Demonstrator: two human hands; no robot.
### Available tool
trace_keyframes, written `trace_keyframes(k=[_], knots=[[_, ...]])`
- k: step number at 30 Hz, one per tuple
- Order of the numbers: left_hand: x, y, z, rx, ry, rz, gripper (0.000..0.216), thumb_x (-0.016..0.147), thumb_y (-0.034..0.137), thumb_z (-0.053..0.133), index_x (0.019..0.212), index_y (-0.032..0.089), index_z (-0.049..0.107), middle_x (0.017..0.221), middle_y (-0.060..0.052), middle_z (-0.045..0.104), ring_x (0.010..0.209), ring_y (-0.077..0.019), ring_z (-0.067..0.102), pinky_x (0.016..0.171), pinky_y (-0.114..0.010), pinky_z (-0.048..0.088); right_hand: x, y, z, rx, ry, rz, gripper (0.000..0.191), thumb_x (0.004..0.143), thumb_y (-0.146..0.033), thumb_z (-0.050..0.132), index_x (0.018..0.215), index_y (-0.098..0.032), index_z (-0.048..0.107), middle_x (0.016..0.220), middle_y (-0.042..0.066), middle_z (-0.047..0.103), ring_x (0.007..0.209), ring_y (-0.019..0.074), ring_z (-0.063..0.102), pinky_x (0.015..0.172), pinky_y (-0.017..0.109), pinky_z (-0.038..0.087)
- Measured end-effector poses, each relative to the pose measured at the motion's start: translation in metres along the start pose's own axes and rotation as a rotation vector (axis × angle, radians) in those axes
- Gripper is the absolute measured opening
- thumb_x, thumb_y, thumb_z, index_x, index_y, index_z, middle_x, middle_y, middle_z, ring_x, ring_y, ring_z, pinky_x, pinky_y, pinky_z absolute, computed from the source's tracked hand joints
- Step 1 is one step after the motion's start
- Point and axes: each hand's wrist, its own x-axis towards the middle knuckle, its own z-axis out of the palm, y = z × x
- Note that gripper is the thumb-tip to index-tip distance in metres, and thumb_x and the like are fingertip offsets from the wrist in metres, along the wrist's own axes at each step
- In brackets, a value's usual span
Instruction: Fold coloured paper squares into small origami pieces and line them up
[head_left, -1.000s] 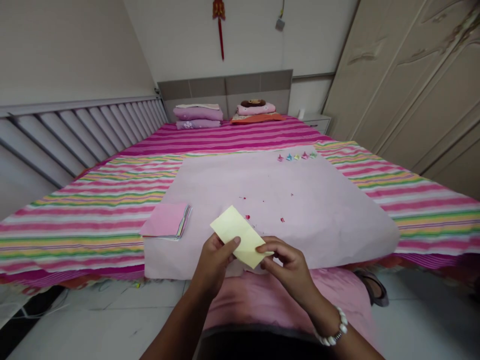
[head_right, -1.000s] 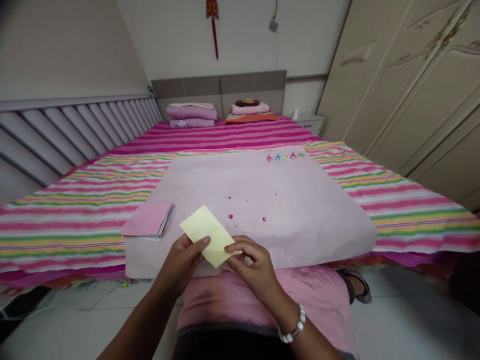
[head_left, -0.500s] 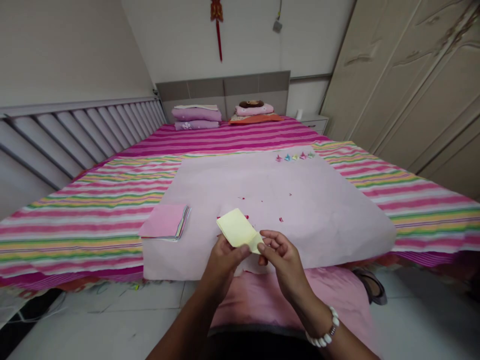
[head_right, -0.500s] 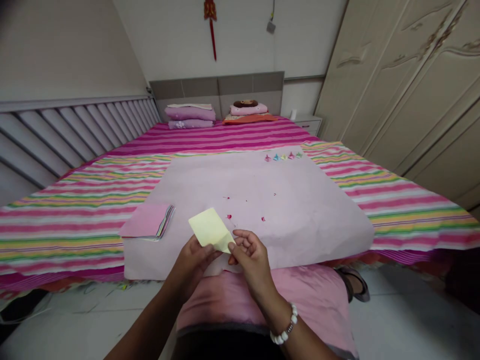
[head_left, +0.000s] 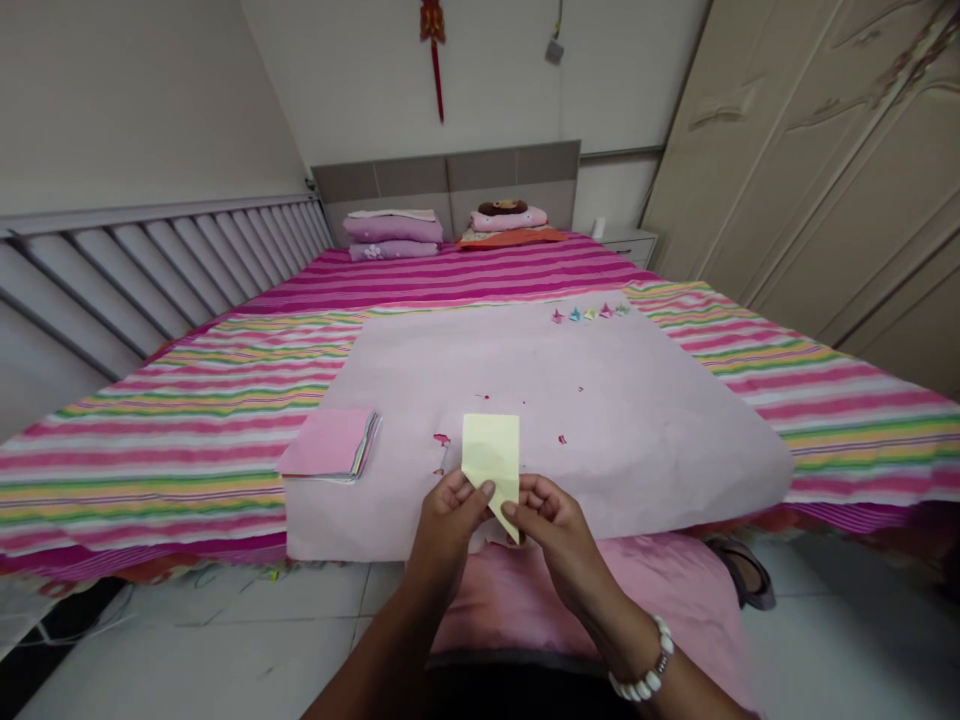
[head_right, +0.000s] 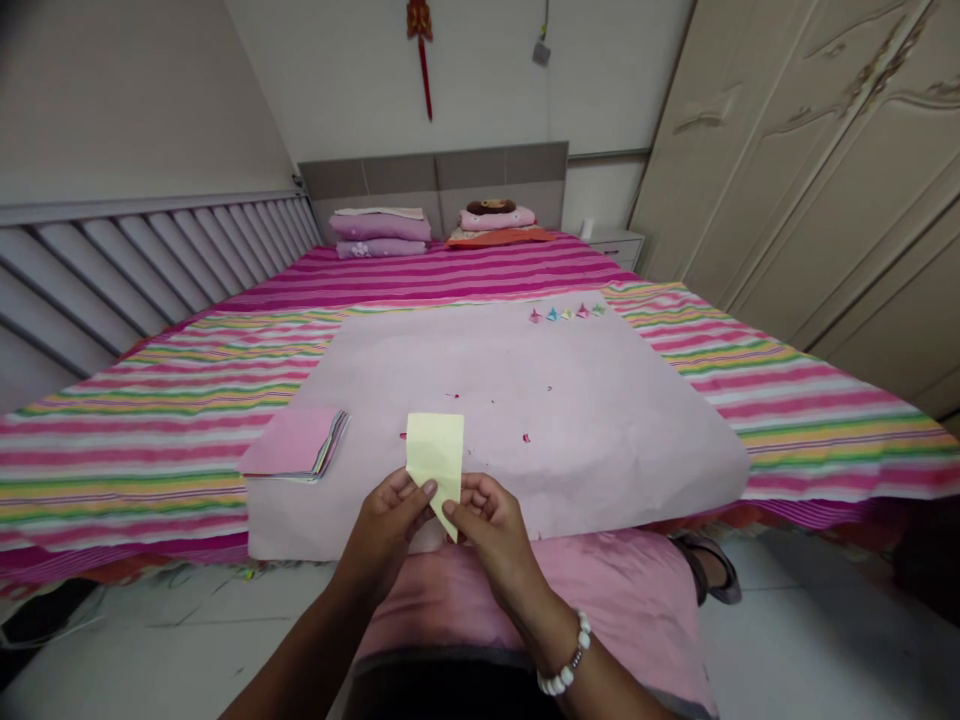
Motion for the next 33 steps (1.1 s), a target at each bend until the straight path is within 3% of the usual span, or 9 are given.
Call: trace_keyframes(k=[4,12,19,33], knots=[[0.003,0.002,-0.006,0.052,-0.016,-0.025,0.031,0.073,0.028,0.071,0.101,0.013,0.067,0.087,-0.009,0.075,0.074,-0.0198,0.068,0.069,-0.03,0.052,0.001,-0.003,-0.003,-0.025,-0.003,-0.006,0.03,0.07,-0.036,0.075,0.091,-0.017,0.067,0.062,-0.002,0.061,0.051,0.0111,0.051,0.051,0.024,0.039],[0.0,0.011,-0.013,0.2,-0.113,-0.04,0.025,0.073,0.028,0.071,0.093,0.013,0.071,0.083,-0.007,0.074,0.071,-0.0169,0.064,0.064,-0.025,0.045,0.012,-0.024,-0.017,0.038,0.134,-0.051,0.029,0.075,-0.04,0.068,0.09,-0.016,0.069,0.057,0.0,0.061,0.054,0.0125,0.051,0.054,0.025,0.038],[0.0,0.01,-0.018,0.082,-0.176,-0.175,0.033,0.075,0.033,0.07,0.103,0.015,0.069,0.082,-0.007,0.072,0.065,-0.0148,0.06,0.061,-0.023,0.041,0.013,-0.028,-0.024,0.046,0.067,0.016,0.025,0.063,-0.029,0.079,0.083,-0.017,0.071,0.065,0.0,0.065,0.054,0.0108,0.051,0.054,0.024,0.039],[-0.001,0.004,-0.013,-0.019,-0.31,-0.219,0.031,0.078,0.031,0.068,0.102,0.012,0.069,0.088,-0.01,0.07,0.07,-0.0156,0.059,0.066,-0.024,0.039,0.011,-0.027,-0.019,0.119,-0.018,0.093,0.028,0.063,-0.027,0.08,0.087,-0.016,0.07,0.065,-0.001,0.063,0.049,0.0075,0.049,0.049,0.02,0.04]])
